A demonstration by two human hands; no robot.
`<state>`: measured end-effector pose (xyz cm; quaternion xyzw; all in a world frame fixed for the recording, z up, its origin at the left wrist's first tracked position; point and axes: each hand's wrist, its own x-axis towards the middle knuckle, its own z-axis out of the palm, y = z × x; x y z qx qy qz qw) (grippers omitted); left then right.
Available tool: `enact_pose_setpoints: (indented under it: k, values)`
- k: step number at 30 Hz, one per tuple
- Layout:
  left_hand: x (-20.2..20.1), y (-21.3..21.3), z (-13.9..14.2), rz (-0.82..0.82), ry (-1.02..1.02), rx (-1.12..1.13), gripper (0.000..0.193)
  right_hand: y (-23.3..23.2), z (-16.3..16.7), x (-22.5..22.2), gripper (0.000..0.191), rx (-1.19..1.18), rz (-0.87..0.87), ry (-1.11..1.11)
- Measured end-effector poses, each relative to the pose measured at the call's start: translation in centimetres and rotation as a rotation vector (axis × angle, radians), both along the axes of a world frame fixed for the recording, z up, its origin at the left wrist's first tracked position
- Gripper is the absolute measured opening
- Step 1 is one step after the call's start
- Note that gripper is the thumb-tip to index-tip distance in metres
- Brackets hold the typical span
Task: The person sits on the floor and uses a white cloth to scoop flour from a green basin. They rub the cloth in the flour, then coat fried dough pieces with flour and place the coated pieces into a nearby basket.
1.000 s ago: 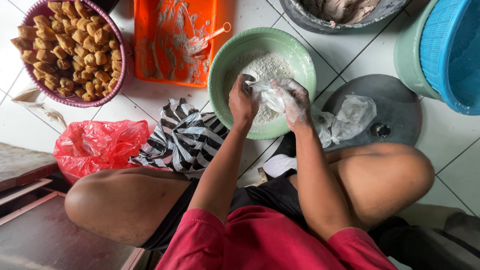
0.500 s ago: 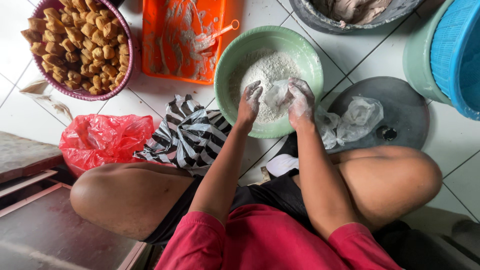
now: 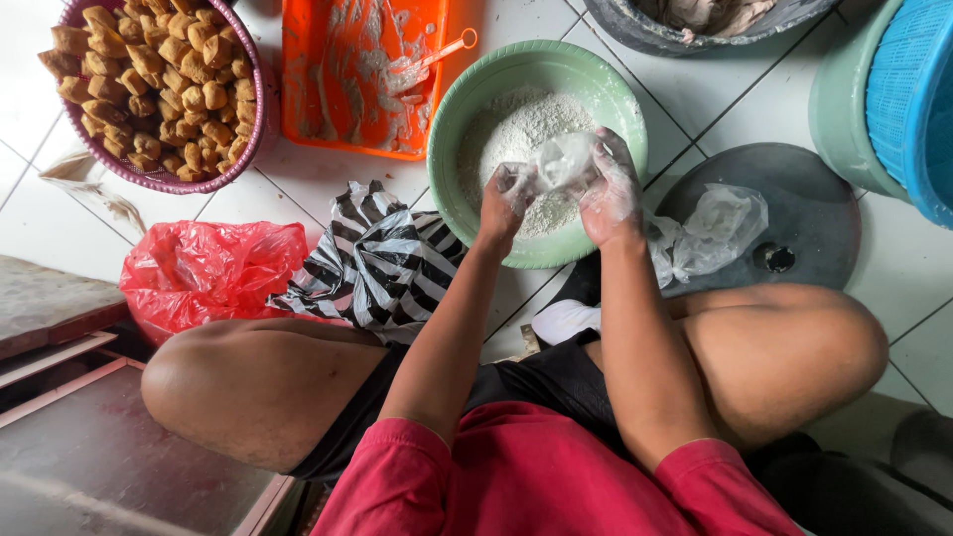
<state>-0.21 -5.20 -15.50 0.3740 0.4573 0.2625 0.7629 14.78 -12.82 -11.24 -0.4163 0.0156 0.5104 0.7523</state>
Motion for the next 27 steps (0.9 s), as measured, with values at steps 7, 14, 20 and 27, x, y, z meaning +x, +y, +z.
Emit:
enact_pose_setpoints:
  k: [7,14,20,27]
  values:
    - [0.0,0.2,0.4,0.044,-0.051,0.261,0.024,0.1,-0.5,-0.2,0.036,-0.284,0.146,-0.249]
    - [0.4,0.0,4.5,-0.017,0.326,0.767,0.026,-0.7,0.7,0.8,0.021,-0.178,0.116,-0.738]
    - [1.3,-1.0,11.0,0.033,0.341,0.827,0.033,-0.4,7.2,0.7,0.02,-0.001,0.076,-0.516]
    - [1.6,-2.3,15.4,0.26,0.039,0.729,0.017,-1.2,10.5,1.4,0.021,0.104,0.034,-0.694]
